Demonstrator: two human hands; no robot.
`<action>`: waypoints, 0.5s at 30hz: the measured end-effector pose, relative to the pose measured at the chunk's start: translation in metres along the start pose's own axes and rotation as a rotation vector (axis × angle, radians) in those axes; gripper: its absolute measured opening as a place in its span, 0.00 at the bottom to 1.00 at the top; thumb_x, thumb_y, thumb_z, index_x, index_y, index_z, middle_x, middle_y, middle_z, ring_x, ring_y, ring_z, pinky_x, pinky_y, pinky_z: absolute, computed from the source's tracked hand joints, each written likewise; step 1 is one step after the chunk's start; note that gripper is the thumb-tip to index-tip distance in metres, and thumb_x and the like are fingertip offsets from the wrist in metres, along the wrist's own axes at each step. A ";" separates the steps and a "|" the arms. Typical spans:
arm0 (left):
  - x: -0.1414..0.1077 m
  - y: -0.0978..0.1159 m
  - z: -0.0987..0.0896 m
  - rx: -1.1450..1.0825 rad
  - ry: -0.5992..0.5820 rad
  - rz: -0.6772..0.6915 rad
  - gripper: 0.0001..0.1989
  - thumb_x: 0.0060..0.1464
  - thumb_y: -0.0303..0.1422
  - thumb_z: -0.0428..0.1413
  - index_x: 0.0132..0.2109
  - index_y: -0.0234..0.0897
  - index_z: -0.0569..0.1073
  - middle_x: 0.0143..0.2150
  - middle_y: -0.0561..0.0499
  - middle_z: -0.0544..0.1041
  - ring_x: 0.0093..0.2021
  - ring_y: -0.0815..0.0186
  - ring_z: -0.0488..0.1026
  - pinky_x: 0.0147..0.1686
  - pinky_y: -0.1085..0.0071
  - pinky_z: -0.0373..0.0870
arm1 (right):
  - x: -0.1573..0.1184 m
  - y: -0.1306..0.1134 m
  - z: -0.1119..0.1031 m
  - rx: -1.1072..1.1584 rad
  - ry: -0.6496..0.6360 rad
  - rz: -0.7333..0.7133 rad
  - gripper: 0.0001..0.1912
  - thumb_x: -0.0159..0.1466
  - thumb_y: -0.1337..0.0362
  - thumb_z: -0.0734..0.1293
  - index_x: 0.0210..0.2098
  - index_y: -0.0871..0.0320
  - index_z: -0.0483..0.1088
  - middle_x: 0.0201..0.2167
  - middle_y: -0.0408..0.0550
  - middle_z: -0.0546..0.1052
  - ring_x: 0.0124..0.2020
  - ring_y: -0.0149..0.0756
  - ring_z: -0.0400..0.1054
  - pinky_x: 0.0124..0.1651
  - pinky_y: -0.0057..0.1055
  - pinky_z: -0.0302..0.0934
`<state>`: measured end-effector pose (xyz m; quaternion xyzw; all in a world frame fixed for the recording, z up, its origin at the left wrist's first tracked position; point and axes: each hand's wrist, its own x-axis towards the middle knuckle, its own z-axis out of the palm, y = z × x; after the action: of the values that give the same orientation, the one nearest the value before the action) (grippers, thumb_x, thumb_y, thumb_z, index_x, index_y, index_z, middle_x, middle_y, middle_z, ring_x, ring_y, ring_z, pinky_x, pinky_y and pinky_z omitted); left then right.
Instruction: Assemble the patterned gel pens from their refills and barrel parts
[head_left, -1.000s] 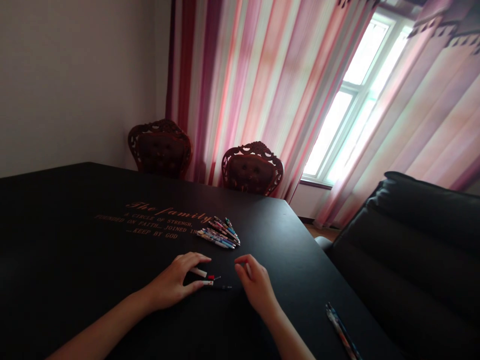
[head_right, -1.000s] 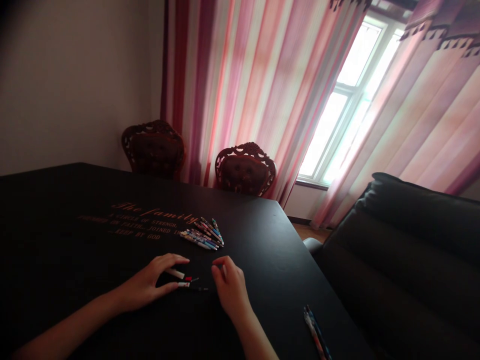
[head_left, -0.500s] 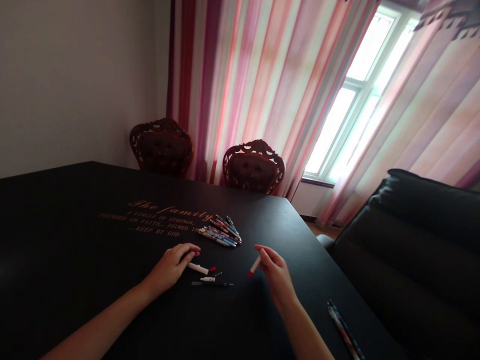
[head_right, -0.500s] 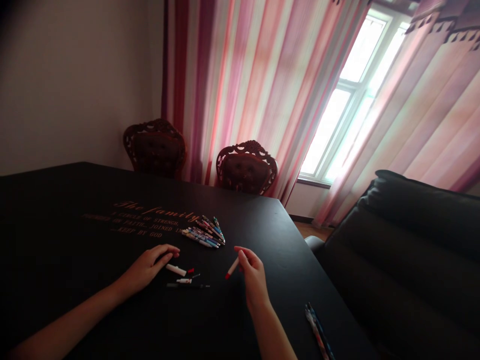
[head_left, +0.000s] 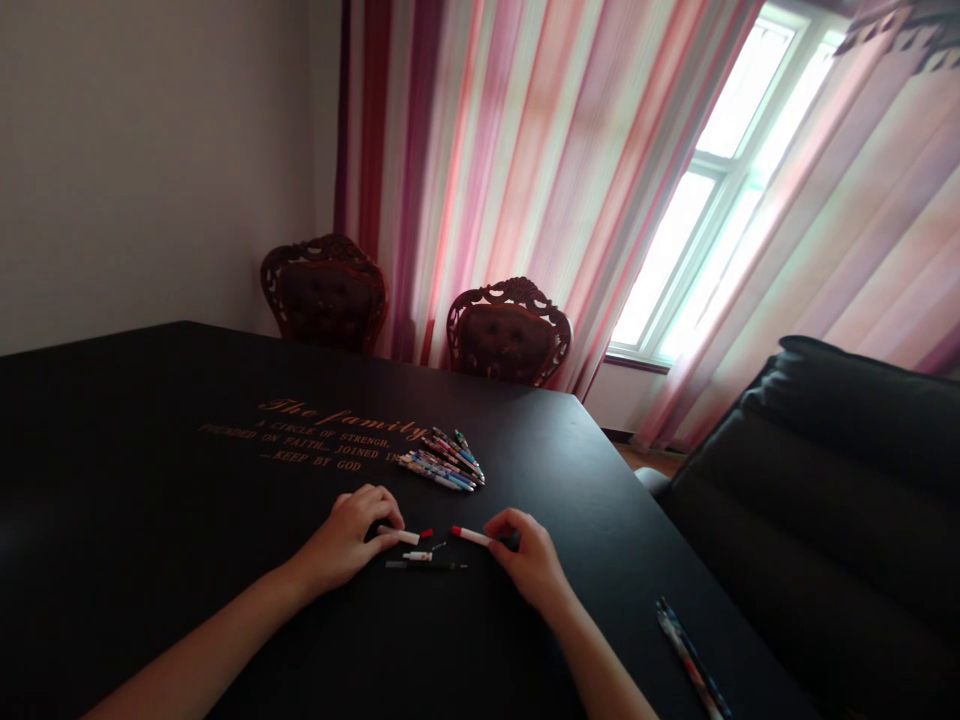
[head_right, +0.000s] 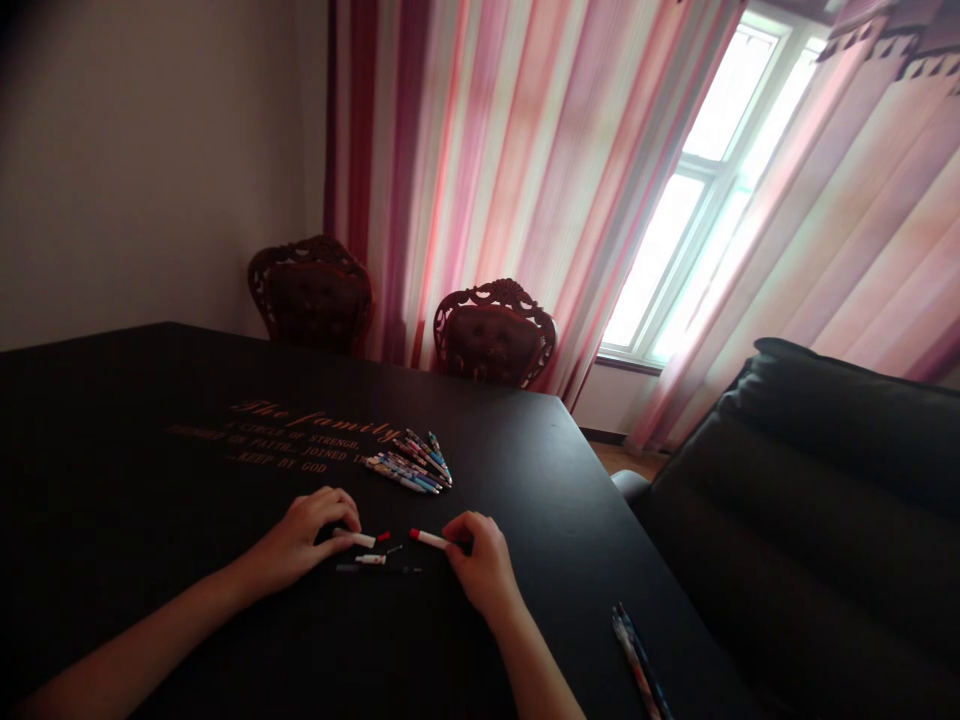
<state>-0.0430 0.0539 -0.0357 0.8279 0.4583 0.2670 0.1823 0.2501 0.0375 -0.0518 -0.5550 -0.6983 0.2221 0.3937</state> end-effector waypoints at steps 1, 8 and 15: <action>0.000 0.000 0.000 -0.024 0.013 -0.014 0.05 0.57 0.38 0.58 0.37 0.43 0.77 0.41 0.53 0.77 0.45 0.59 0.72 0.46 0.65 0.63 | -0.001 -0.002 0.000 -0.042 -0.001 -0.025 0.07 0.53 0.72 0.68 0.31 0.56 0.75 0.30 0.45 0.76 0.35 0.39 0.68 0.39 0.33 0.60; 0.005 0.003 0.000 -0.417 0.120 -0.157 0.13 0.59 0.43 0.54 0.39 0.40 0.76 0.35 0.52 0.77 0.37 0.61 0.73 0.38 0.70 0.66 | -0.004 -0.029 0.014 -0.160 0.087 -0.119 0.05 0.60 0.69 0.68 0.32 0.53 0.75 0.34 0.45 0.76 0.40 0.41 0.67 0.44 0.35 0.58; 0.005 0.005 0.002 -0.483 0.136 -0.150 0.15 0.58 0.44 0.52 0.37 0.37 0.75 0.30 0.53 0.75 0.32 0.63 0.72 0.35 0.71 0.68 | 0.004 -0.064 0.048 -0.342 0.055 -0.114 0.04 0.60 0.65 0.71 0.31 0.48 0.78 0.35 0.44 0.77 0.43 0.44 0.65 0.45 0.39 0.52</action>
<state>-0.0363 0.0552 -0.0337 0.7043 0.4528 0.4093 0.3625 0.1733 0.0290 -0.0315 -0.5793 -0.7451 0.0624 0.3247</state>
